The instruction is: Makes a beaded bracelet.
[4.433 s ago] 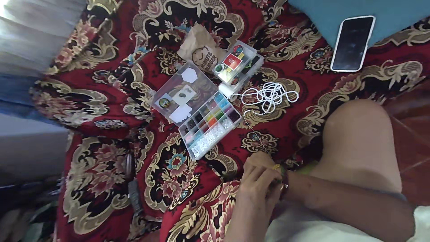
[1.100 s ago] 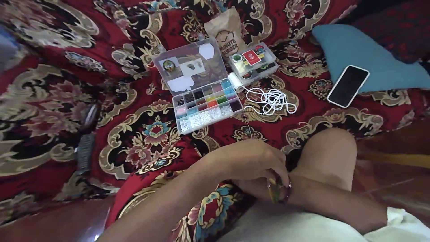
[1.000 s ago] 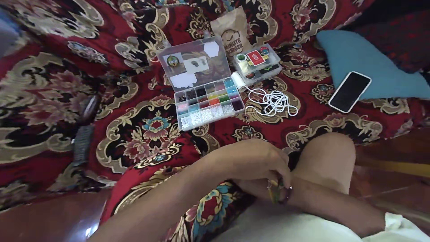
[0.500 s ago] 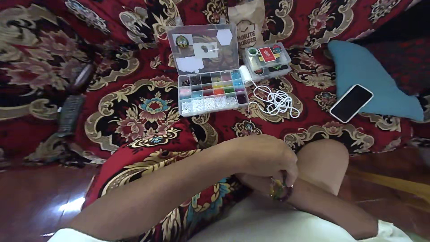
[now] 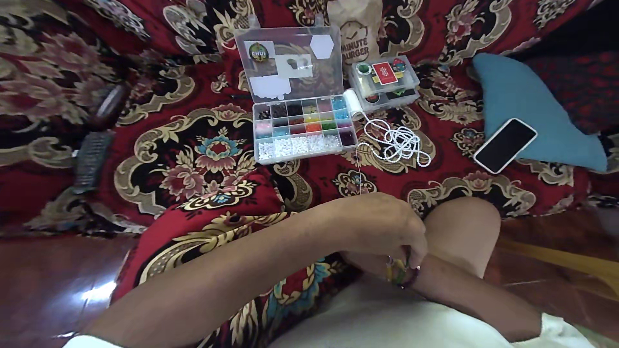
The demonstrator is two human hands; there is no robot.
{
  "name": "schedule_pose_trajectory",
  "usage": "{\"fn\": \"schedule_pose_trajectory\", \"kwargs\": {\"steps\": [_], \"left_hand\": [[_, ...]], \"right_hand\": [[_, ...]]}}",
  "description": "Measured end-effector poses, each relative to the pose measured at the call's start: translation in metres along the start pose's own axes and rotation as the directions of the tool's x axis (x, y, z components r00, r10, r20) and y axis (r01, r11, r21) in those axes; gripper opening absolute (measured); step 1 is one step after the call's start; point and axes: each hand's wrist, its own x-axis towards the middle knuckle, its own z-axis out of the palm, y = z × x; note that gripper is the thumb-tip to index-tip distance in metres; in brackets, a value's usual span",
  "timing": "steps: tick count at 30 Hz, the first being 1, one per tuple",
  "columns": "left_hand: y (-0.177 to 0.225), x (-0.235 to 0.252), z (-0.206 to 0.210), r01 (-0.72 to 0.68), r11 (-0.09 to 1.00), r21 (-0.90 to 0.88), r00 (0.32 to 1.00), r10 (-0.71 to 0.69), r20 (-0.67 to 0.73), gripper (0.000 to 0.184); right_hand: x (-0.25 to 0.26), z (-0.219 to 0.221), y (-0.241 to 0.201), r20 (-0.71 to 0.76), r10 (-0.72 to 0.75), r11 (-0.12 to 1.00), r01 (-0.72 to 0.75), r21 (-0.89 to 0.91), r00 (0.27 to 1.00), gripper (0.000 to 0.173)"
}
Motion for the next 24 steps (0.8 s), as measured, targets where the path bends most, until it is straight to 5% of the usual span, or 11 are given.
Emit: {"fn": "schedule_pose_trajectory", "kwargs": {"steps": [4, 8, 10, 13, 18, 19, 20, 21, 22, 24], "left_hand": [[-0.002, 0.0, 0.001, -0.01, 1.0, 0.009, 1.0, 0.01, -0.004, 0.01], [0.002, 0.003, 0.003, -0.021, 0.997, 0.077, 1.0, 0.02, 0.021, 0.006], [0.007, 0.003, 0.003, 0.01, 0.994, 0.111, 0.999, -0.015, 0.045, 0.005], [0.014, 0.001, 0.006, 0.005, 0.978, 0.207, 0.999, -0.011, 0.03, 0.009], [0.018, -0.001, 0.016, -0.08, 0.896, 0.437, 0.995, 0.099, -0.021, 0.021], [0.018, -0.001, 0.017, -0.092, 0.887, 0.452, 0.992, 0.12, -0.034, 0.022], [0.018, -0.001, 0.018, -0.103, 0.881, 0.462, 0.989, 0.139, -0.045, 0.022], [0.019, -0.002, 0.018, -0.11, 0.879, 0.464, 0.988, 0.149, -0.047, 0.022], [0.02, -0.002, 0.018, -0.113, 0.878, 0.466, 0.987, 0.152, -0.047, 0.021], [0.021, -0.003, 0.017, -0.113, 0.884, 0.453, 0.989, 0.145, -0.036, 0.022]], "right_hand": [[0.008, 0.008, 0.005, -0.035, -0.058, 0.991, 0.062, 0.122, 0.998, 0.016], [0.022, -0.006, -0.016, 0.359, 0.173, 0.97, -0.223, 0.102, 0.917, 0.023], [-0.019, 0.016, 0.025, 0.099, -0.048, 0.975, 0.025, 0.22, 0.994, 0.022], [-0.038, -0.009, 0.007, 0.124, 0.203, 0.923, -0.232, 0.306, 0.971, 0.016], [-0.057, 0.008, 0.026, 0.166, 0.281, 0.866, -0.324, 0.38, 0.945, 0.017], [-0.04, -0.011, 0.008, 0.276, 0.394, 0.8, -0.475, 0.366, 0.877, 0.017], [-0.004, -0.047, -0.025, 0.504, 0.589, 0.599, -0.76, 0.252, 0.632, 0.019], [0.015, -0.062, -0.038, 0.561, 0.641, 0.487, -0.843, 0.23, 0.523, 0.021], [0.012, -0.061, -0.037, 0.533, 0.62, 0.51, -0.812, 0.284, 0.576, 0.021], [-0.03, -0.023, 0.002, 0.288, 0.34, 0.775, -0.44, 0.453, 0.895, 0.024]]}}
